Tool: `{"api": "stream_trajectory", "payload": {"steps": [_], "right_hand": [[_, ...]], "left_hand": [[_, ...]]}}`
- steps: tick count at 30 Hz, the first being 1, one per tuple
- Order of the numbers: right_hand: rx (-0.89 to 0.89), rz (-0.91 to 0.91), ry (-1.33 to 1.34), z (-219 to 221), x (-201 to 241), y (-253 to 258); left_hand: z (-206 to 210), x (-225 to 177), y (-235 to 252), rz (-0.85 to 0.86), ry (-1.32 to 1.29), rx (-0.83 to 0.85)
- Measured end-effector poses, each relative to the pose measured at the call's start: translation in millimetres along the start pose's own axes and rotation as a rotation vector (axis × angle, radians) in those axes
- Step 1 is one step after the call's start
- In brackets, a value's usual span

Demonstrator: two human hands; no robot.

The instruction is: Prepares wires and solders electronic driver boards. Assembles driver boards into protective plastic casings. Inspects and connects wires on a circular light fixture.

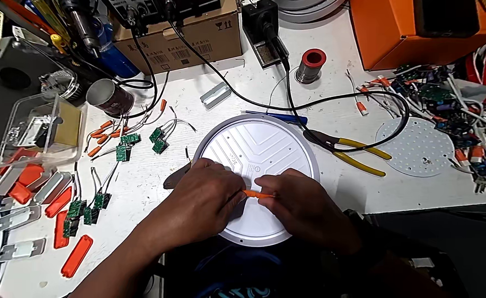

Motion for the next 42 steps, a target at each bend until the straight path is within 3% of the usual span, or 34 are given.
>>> {"api": "stream_trajectory", "payload": {"steps": [9,15,23,30,42], "right_hand": [[0.043,0.074,0.206,-2,-11,-3],[-0.058,0.097,0.308,-8,-12,-3],[-0.021,0.100,0.263,-9,-12,-2],[0.130,0.070,-0.079,-12,-13,-1],[0.165,-0.028,-0.053,-5,-11,-3]], "left_hand": [[0,-9,3,0.044,-0.012,-0.031],[-2,-13,0,0.014,-0.067,-0.138],[-3,-11,-2,-0.007,-0.079,-0.157],[-10,-4,-5,-0.030,-0.070,-0.159],[-5,-14,7,0.059,-0.079,-0.119]]}}
Point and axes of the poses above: each hand's wrist, its own y-axis towards the middle knuckle, its own z-axis out of the palm, x = y × z, the point moved 9 cm from there along y, towards the middle knuckle, and after that the axes turned 4 degrees about y, right-handed, at the moved point
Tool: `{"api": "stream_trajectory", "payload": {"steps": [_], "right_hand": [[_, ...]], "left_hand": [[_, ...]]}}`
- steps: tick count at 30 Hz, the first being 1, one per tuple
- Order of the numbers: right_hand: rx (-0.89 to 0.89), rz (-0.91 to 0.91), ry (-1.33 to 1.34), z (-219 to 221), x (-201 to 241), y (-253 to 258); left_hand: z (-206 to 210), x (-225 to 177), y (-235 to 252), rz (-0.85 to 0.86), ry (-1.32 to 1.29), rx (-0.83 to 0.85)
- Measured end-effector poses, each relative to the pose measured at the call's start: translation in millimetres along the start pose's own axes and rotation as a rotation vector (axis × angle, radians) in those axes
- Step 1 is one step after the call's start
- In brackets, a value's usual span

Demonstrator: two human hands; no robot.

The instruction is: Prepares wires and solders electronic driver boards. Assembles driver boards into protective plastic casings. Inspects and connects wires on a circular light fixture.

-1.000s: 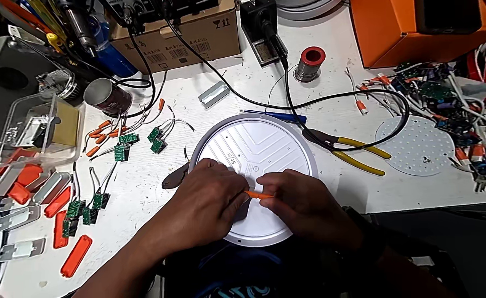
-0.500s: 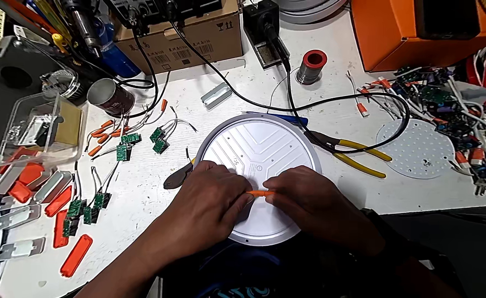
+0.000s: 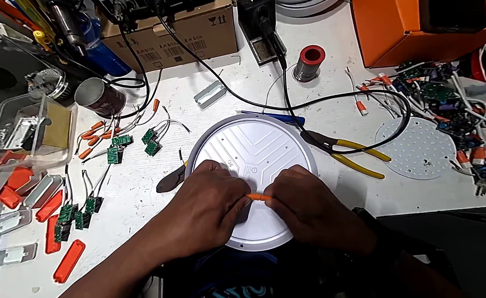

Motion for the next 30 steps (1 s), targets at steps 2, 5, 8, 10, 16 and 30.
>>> {"api": "stream_trajectory", "payload": {"steps": [2,5,8,10,16,30], "right_hand": [[-0.005,-0.010,-0.009,1,1,0],[-0.012,-0.015,0.005,1,2,-1],[-0.030,-0.012,0.033,0,3,-2],[-0.041,-0.010,0.039,-1,3,-2],[-0.060,-0.024,0.036,-1,4,-4],[-0.055,-0.020,-0.049,1,6,-6]], "left_hand": [[3,-1,2,0.010,0.000,0.014],[5,-2,3,0.027,0.003,0.022],[6,-3,4,0.049,-0.011,0.017],[5,-4,5,0.055,-0.027,0.006],[5,-7,6,0.068,-0.025,-0.008],[6,-13,11,0.059,0.117,0.018]]}}
Point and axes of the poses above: each hand's wrist, its own y-axis towards the middle knuckle, its own z-axis out of the palm, x = y × z, the point moved 9 cm from there along y, towards the middle knuckle, and after that the axes turned 4 degrees about y, right-handed, at the moved point
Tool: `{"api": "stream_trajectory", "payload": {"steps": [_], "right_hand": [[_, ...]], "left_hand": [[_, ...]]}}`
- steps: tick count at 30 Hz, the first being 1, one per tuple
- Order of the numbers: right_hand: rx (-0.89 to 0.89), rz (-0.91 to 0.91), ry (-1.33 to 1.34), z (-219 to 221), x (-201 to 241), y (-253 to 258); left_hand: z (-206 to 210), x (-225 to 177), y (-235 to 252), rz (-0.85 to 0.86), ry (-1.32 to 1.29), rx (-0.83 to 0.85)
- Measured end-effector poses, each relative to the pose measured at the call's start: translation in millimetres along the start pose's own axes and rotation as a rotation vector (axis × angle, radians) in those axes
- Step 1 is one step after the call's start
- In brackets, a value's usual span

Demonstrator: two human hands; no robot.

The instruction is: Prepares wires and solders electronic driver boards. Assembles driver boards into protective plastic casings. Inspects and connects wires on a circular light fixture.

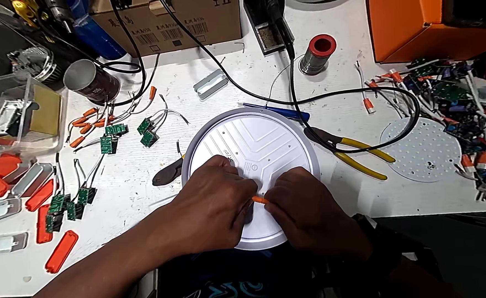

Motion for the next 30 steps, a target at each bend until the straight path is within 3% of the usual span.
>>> {"api": "stream_trajectory", "payload": {"steps": [4,6,10,12,15,20,25,30], "right_hand": [[-0.056,0.116,0.075,-13,-12,3],[-0.065,0.187,0.111,-16,-17,4],[0.003,0.276,0.159,-14,-23,6],[0.043,0.283,0.190,-12,-22,7],[0.066,0.296,0.245,-12,-23,5],[0.045,0.313,0.246,-12,-23,6],[0.067,0.422,0.141,-8,-24,10],[0.070,0.421,0.122,-7,-22,10]], "left_hand": [[-38,-33,-24,-0.024,0.197,-0.317],[-28,-42,-43,-0.025,0.103,-0.403],[28,0,-43,-0.383,-0.451,-0.204],[30,12,-33,-0.492,-0.757,-0.224],[26,22,-15,-0.508,-1.066,-0.335],[36,36,-8,-0.591,-1.212,-0.291],[40,43,-9,-0.642,-1.202,-0.223],[41,45,-8,-0.654,-1.196,-0.214]]}}
Point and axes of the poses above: each hand's wrist, its own y-axis towards the middle knuckle, its own z-axis out of the palm, x = y × z, the point moved 9 cm from there along y, towards the middle knuckle, and after that the axes turned 4 degrees about y, right-handed, at the moved point
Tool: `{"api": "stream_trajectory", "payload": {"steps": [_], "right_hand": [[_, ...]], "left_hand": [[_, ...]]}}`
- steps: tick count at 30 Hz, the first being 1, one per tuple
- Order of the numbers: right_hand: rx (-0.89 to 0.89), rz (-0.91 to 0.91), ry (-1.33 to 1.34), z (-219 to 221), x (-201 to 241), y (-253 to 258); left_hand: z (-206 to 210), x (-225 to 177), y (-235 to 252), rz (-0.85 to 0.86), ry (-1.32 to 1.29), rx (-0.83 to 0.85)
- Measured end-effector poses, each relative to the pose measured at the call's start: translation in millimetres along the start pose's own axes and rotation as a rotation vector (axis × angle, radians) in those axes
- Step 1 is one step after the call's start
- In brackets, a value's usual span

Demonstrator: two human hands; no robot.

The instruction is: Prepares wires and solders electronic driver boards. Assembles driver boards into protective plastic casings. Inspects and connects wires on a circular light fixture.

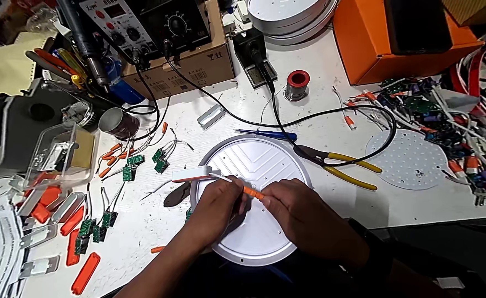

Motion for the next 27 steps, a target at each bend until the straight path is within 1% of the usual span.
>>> {"api": "stream_trajectory", "payload": {"steps": [7,10,12,17,24,27], "right_hand": [[-0.045,-0.048,-0.036,1,2,0],[-0.045,-0.065,-0.034,3,3,1],[-0.055,-0.067,-0.023,3,5,2],[-0.079,-0.063,0.038,5,5,0],[-0.073,-0.067,0.083,5,5,-2],[-0.079,-0.072,0.084,5,4,-3]], "left_hand": [[-1,1,-2,0.015,0.005,0.010],[3,-1,-4,0.131,0.053,0.008],[5,-3,-4,0.221,0.096,-0.040],[12,-9,-8,0.359,0.167,-0.150],[19,-11,-12,0.404,0.235,-0.196],[21,-12,-12,0.414,0.257,-0.192]]}}
Point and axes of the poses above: each hand's wrist, its own y-axis towards the middle knuckle, its own z-axis out of the palm, x = y × z, the point moved 9 cm from there along y, towards the middle knuckle, and after that the axes turned 4 degrees about y, right-handed, at the moved point
